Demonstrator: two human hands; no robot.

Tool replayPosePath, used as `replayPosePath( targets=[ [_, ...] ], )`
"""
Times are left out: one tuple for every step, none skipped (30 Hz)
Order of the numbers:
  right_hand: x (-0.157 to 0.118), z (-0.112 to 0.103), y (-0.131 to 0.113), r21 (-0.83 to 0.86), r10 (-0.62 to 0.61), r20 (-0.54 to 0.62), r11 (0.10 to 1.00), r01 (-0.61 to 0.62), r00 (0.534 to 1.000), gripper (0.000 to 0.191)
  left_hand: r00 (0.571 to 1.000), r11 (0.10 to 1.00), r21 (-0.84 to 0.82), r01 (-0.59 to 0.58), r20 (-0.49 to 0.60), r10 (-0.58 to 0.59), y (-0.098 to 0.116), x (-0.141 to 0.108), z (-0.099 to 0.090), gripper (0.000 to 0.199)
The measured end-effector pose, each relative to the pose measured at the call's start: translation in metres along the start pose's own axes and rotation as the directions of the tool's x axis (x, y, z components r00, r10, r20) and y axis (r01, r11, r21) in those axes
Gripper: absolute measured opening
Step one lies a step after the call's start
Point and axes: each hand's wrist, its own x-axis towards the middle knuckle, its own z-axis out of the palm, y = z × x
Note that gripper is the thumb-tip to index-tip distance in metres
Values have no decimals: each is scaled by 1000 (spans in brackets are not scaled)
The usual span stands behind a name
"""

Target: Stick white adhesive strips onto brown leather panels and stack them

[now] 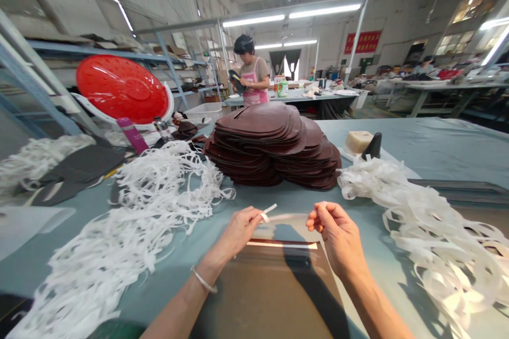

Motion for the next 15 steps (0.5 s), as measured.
replayPosePath(
  targets=[
    [2,-4,0,-12,-13,-31,1000,12,999,24,999,999,-10,50,-21,-50,-4,0,-2,36],
    [4,-9,-1,-30,-31,-63,999,29,998,24,994,995,-12,99,-48,-99,-9,0,-6,38],
    [5,-15,-3,-64,-58,-94,997,52,994,25,986,990,-11,144,-77,-144,-16,1,-13,41],
    [5,-21,-6,-121,-96,-125,989,81,987,26,976,982,-6,188,-110,-187,-23,2,-22,42],
    [5,-28,-10,-203,-149,-155,972,116,977,27,964,974,7,227,-145,-224,-32,3,-34,42],
    [5,-35,-16,-303,-216,-178,940,155,960,28,949,964,27,265,-186,-256,-40,5,-48,39],
    [4,-41,-22,-412,-290,-186,891,193,939,28,926,949,55,310,-245,-288,-47,5,-65,36],
    [2,-46,-29,-511,-358,-177,830,225,917,28,896,931,87,355,-315,-313,-54,6,-82,32],
    [0,-50,-36,-589,-408,-154,769,247,900,28,858,907,120,404,-395,-330,-59,5,-98,36],
    [-2,-51,-42,-644,-427,-120,720,257,896,27,817,881,153,447,-471,-333,-61,3,-112,49],
    [-5,-49,-46,-679,-412,-72,687,258,908,27,782,855,201,478,-541,-310,-61,0,-121,61],
    [-8,-45,-47,-694,-366,-12,673,256,930,27,765,840,254,479,-590,-257,-57,-4,-126,70],
    [-13,-39,-46,-690,-294,60,678,253,954,27,773,843,296,449,-603,-199,-51,-9,-124,72],
    [-18,-30,-41,-673,-207,144,696,249,968,28,799,859,327,394,-584,-145,-43,-15,-116,67],
    [-24,-19,-33,-649,-115,238,720,246,964,30,839,883,343,322,-536,-98,-32,-22,-103,58]
  ],
)
